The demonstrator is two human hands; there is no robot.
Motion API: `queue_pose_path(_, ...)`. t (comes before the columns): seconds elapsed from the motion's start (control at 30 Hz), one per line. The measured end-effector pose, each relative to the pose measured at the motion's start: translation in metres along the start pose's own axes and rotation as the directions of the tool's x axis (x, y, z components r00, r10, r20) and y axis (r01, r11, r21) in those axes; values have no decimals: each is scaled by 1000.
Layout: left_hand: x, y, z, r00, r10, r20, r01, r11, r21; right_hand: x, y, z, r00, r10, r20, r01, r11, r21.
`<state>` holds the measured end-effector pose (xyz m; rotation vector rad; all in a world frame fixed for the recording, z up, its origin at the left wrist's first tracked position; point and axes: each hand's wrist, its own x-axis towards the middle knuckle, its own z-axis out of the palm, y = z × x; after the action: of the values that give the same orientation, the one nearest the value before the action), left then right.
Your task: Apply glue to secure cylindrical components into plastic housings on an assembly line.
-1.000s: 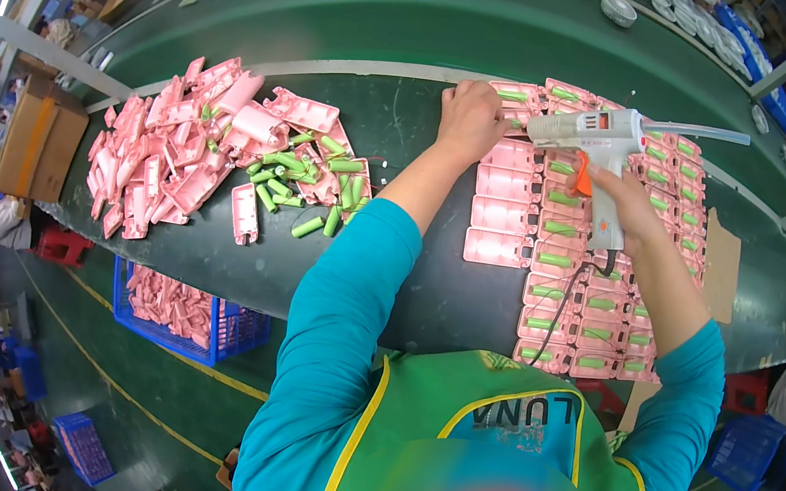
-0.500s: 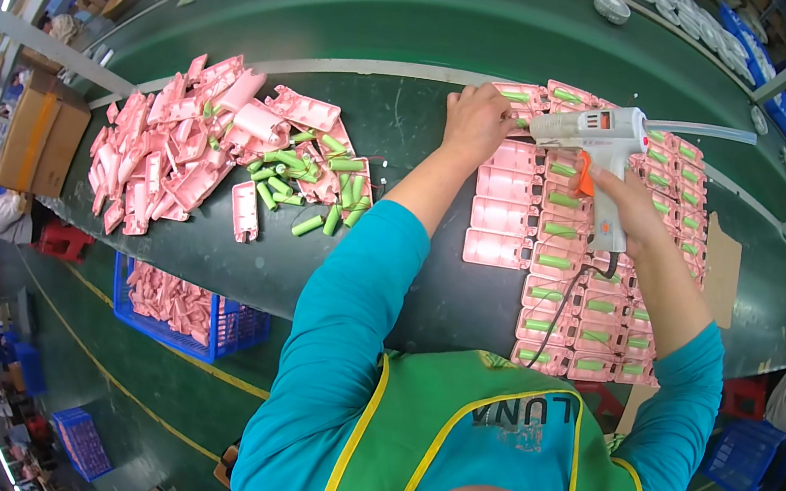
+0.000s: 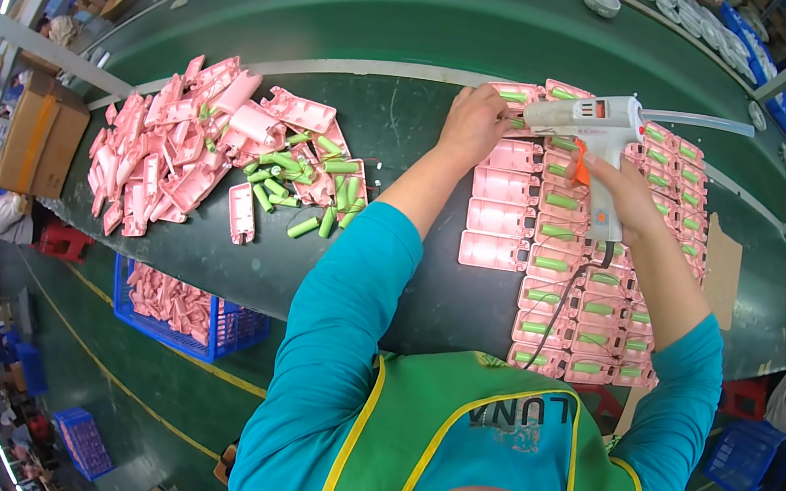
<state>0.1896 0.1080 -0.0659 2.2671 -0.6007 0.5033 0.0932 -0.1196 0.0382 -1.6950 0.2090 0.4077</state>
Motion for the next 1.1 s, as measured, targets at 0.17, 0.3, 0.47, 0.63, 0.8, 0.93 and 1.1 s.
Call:
queue_pose_path(0.17,1,-1,-1,1000,20,5,-20,1000,-1,-1,-2,2,1000,23,-10,-23,999,-30)
queue_pose_path(0.3,1,-4,-1,1000,31,2,-31,999,11,-9,-10,6,1000,6,-8,-6,1000,-29)
queue_pose_path(0.47,3,-4,-1,999,48,6,-48,999,10,-11,-4,-3,1000,0,12,1,997,-80)
queue_pose_path(0.63,8,-11,-5,994,51,100,-51,999,-9,-12,2,-4,995,-59,81,65,995,-76)
queue_pose_path(0.8,20,-17,-12,978,135,157,-135,991,-11,-13,1,-7,997,-29,76,32,999,-33)
queue_pose_path(0.93,22,-14,-11,981,98,170,-95,995,-24,-9,7,-9,996,-80,25,75,985,154)
queue_pose_path(1.1,17,-16,-16,989,-84,121,107,973,-205,-6,0,-10,996,-76,47,66,979,194)
